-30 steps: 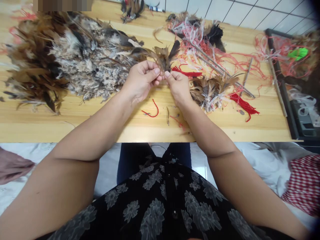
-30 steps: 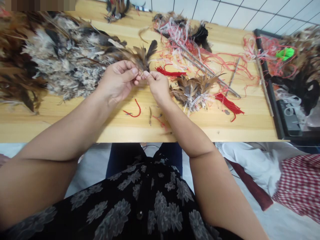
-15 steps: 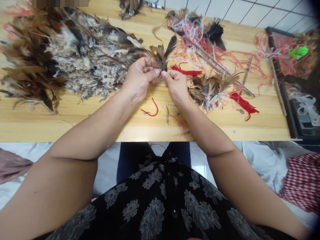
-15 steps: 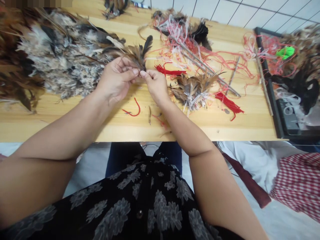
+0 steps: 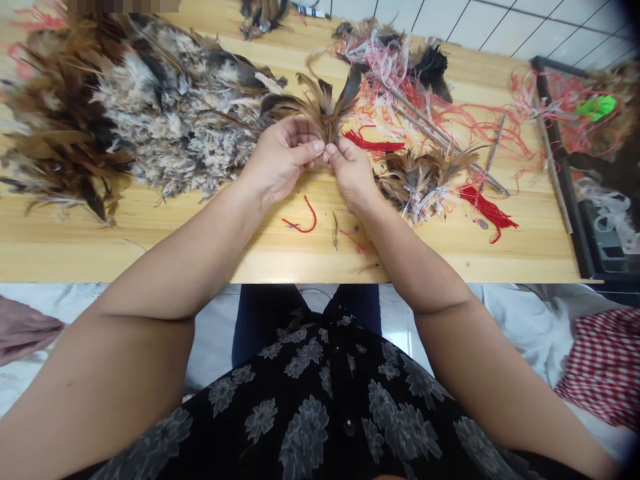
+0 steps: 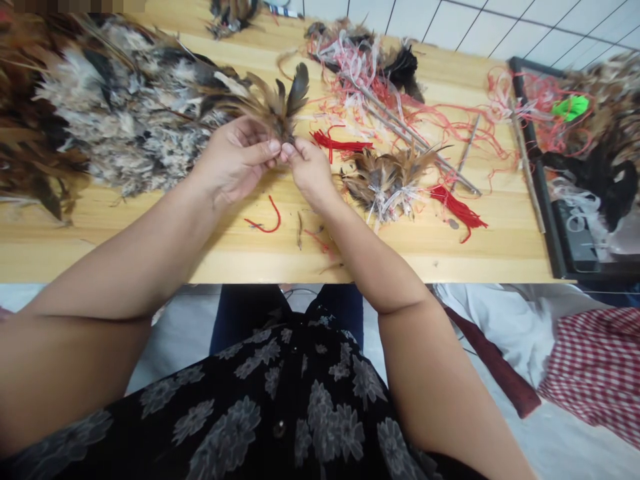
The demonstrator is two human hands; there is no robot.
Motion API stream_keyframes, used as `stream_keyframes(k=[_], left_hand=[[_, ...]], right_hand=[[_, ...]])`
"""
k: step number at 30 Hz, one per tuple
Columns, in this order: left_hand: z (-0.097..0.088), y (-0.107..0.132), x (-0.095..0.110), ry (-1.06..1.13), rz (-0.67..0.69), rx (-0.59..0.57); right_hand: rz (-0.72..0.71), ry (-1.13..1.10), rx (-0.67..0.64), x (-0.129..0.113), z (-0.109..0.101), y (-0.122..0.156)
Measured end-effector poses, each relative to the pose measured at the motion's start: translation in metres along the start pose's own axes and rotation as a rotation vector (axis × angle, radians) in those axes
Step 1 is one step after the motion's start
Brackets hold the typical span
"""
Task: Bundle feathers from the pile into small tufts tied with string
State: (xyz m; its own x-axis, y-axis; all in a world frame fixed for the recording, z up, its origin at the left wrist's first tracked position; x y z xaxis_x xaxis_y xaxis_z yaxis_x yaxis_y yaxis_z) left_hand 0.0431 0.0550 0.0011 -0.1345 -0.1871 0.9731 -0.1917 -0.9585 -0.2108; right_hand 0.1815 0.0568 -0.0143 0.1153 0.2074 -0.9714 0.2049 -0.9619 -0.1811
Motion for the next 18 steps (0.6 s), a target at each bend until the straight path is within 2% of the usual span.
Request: stream_keyframes(k=[4, 10, 14, 18], left_hand=[[0.001, 0.002, 0.0, 0.009, -0.057, -0.076], [-0.001, -0.002, -0.005, 0.037, -0.029, -0.107], [-0.004, -0.006, -0.007, 0.049, -0.008, -0.075], [-0.005, -0.005, -0.004, 0.084, 0.039, -0.038]], right_hand=[[0.032, -0.028, -0.03, -0.001, 0.005, 0.001], [0.039, -0.106, -0.112, -0.008, 0.012, 0.005], [0.003, -0.142, -0.177, -0.022, 0.012, 0.01], [-0.023, -0.104, -0.172, -0.028, 0.005, 0.011]])
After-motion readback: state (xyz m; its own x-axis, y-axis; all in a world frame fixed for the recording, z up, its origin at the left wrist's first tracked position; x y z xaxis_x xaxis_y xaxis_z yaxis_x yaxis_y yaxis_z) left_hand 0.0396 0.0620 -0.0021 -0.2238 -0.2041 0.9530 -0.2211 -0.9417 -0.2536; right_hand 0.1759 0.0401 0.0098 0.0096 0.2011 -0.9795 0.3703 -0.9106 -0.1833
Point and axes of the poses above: each hand's wrist, its own y-axis away from the middle knuckle, its own z-axis out of the palm, x = y × z, the point moved 7 cm from there along -y, towards the middle knuckle, and after that the axes turned 3 degrees about -y, right-handed, at the moved point
